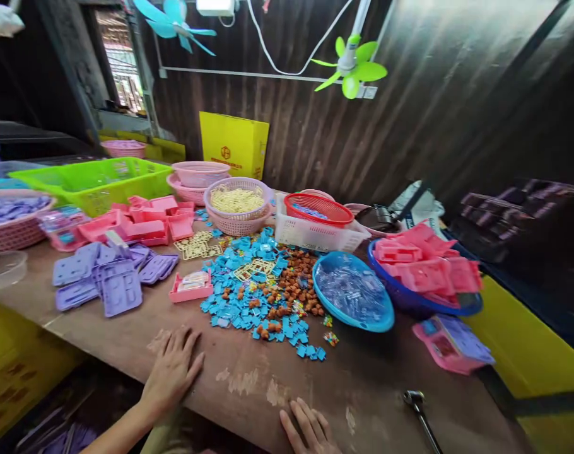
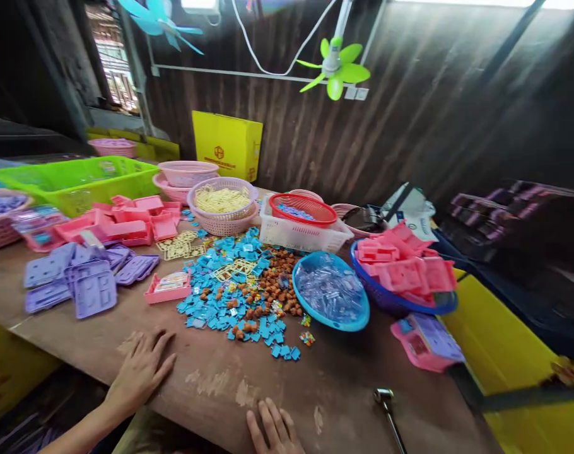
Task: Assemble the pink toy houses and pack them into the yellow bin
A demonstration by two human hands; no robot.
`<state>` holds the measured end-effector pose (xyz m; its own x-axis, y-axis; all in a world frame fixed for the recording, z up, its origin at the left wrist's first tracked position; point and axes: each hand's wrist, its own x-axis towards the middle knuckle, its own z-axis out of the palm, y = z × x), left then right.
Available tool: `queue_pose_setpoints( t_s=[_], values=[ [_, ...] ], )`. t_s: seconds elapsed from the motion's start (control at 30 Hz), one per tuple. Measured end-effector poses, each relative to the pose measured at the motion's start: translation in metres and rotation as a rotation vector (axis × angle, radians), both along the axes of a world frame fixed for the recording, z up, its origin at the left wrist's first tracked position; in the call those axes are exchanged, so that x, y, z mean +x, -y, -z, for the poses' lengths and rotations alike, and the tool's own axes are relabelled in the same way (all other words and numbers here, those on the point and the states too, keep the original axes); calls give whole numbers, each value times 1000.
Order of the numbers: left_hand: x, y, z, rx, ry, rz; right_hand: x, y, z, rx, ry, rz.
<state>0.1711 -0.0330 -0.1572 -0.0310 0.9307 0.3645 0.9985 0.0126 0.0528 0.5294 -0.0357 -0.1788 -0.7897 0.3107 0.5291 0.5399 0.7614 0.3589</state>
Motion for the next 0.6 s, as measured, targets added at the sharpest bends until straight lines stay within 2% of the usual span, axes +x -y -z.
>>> queue_pose_setpoints(
  t_s=[0.13,0.33,0.47,0.6],
  values=[
    [0,1,-8,-13,-39,10,-2,15,-23,-213,65,87],
    [5,2,-18,-24,-55,6,-8,28,-46,-655,166,210],
    [3,5,-16,2,-129,46,-10,29,-52,-812,154,245],
    [-5,8,-10,-19,-237,169,-11,31,-56,-883,111,240]
  ],
)
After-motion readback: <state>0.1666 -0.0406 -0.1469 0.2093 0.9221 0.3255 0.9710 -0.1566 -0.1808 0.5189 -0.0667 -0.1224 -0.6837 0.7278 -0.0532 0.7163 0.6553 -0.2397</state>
